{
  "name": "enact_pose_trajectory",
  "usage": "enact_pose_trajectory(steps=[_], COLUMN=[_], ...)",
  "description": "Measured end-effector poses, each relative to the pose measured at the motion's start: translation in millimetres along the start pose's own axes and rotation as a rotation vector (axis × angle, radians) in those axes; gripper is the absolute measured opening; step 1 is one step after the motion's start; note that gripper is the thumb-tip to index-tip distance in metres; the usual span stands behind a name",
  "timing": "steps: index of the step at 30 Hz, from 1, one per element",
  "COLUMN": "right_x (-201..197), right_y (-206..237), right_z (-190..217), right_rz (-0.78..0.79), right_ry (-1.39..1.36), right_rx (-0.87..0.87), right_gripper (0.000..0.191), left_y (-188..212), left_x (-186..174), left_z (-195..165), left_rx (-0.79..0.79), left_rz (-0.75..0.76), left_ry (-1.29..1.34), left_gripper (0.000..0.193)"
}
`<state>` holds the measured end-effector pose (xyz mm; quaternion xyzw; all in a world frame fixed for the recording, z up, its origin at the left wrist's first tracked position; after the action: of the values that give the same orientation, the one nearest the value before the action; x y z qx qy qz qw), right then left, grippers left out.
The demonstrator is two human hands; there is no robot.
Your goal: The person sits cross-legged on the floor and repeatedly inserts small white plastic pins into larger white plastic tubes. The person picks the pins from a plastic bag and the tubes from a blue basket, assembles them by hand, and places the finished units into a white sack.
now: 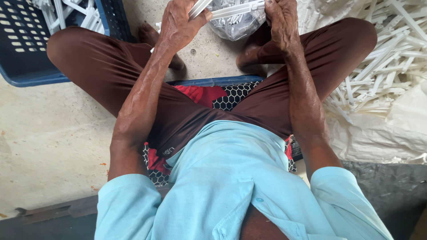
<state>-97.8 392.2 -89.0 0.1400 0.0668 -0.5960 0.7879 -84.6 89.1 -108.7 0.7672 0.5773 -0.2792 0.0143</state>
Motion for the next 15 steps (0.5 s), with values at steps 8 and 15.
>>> enact_pose_trajectory(steps=[8,15], right_x=[-2,-10], right_y=[-9,-1], right_z=[-24,-14], right_rz=[-0.085,-0.077], right_ry=[0.016,0.286], right_rx=[0.112,0.264], right_gripper=[0.055,0.054], left_y=[-2,-4], left_x=[0,-4], left_z=[-4,-9], left_rx=[0.043,0.085], left_rz=[-0.021,-0.061], left_ry=[-0.018,-0.099], left_gripper=[0.021,0.023])
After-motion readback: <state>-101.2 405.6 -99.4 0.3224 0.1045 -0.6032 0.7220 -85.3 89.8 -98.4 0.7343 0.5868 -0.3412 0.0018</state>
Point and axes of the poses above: each hand's wrist, its own y-axis away from the middle knuckle, its own x-axis out of the palm, z = x × y, the point moved 1 cm from there along -y, towards the middle knuckle, and after that the axes turned 11 degrees about x, right-handed, at the moved point
